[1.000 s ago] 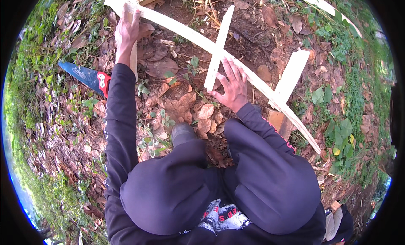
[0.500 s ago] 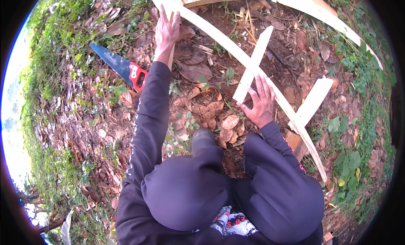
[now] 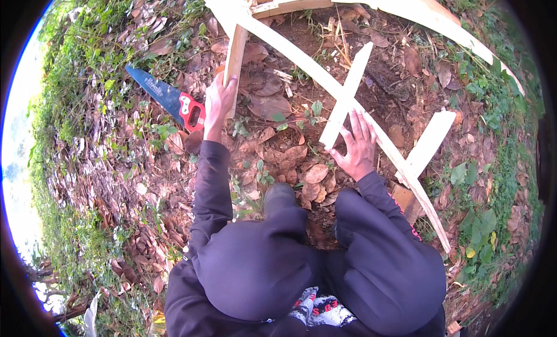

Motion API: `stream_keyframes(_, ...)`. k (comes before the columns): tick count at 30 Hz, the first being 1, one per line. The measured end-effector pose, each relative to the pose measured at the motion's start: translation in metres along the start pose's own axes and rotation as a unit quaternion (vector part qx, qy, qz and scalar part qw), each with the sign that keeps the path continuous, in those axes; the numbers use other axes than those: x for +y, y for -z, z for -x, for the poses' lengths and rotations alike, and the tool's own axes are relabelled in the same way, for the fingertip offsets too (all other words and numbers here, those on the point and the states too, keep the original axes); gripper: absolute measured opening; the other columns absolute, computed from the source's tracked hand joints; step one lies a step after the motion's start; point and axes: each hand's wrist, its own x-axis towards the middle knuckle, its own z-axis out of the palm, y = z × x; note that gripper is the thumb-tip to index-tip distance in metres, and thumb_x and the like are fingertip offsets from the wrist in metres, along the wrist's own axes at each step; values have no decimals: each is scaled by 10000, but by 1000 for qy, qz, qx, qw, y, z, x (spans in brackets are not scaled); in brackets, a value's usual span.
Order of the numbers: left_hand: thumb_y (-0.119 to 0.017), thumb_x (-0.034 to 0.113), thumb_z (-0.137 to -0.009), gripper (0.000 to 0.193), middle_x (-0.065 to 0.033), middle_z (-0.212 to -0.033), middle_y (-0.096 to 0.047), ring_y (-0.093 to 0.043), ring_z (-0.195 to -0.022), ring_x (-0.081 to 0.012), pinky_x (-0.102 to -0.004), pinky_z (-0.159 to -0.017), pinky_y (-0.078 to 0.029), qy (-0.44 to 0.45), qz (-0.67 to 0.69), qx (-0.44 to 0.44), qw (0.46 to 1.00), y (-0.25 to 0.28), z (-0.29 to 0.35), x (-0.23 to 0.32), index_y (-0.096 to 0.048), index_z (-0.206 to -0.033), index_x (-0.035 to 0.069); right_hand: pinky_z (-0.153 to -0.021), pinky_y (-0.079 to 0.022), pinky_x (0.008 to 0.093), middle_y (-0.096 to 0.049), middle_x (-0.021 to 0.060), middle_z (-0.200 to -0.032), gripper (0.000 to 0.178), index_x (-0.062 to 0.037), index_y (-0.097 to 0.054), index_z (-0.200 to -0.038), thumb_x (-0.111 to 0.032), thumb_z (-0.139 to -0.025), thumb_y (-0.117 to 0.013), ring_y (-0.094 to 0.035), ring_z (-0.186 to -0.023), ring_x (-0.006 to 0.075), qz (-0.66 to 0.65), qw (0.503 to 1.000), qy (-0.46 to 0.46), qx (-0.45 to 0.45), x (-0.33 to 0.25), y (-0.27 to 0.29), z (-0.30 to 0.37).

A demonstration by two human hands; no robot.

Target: The person arranges several wooden planks on the ground, then uses a hand saw to cut a long plank into smaller pieces. The cut pieces are set aside on the ground.

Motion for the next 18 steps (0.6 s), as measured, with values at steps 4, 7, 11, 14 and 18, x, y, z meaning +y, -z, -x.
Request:
stream_keyframes(4, -614, 431, -957, 467, -236, -1062, -718, -682, -1016, -407, -462, -893, -518, -15, -10, -3, 1000, -9, 4, 7, -660, -1211, 41, -1212, -177, 546, -257, 189, -1645, 718, -138, -579, -1315, -395, -700, -843, -226, -1528, 355, 0, 1000, -14, -11, 9, 1, 8)
stream_keyframes(7, -614, 393, -965, 450, -178, -981, -727, -681, -882, -271, -386, -831, -512, 1, 13, -3, 1000, -12, 5, 5, -665, -1233, 35, -1210, -184, 547, -259, 199, -1642, 698, -129, -591, -1305, -400, -711, -838, -234, -1524, 365, -4, 1000, -6, -6, 13, 5, 7)
stream_keyframes(11, -617, 429, -952, 457, -235, -998, -725, -704, -943, -380, -446, -848, -525, 4, 16, -5, 1000, -14, 6, 10, -677, -1185, 40, -1206, -194, 552, -271, 202, -1635, 700, -123, -595, -1299, -389, -703, -847, -248, -1519, 367, -16, 1000, -5, -2, 18, 4, 8)
stream_keyframes(14, -614, 428, -953, 453, -232, -983, -725, -704, -925, -379, -444, -840, -526, 1, 15, -8, 1000, -13, 7, 12, -679, -1181, 42, -1208, -196, 546, -277, 195, -1635, 707, -128, -593, -1307, -389, -702, -849, -252, -1518, 363, -13, 1000, -9, -1, 17, 6, 9)
stream_keyframes(18, -613, 426, -952, 445, -221, -962, -725, -707, -905, -368, -439, -826, -528, 5, 1, -15, 1000, -16, 9, 13, -680, -1165, 41, -1212, -192, 544, -269, 189, -1639, 710, -132, -591, -1312, -396, -705, -848, -244, -1522, 359, -6, 1000, -12, -5, 19, 8, 11)
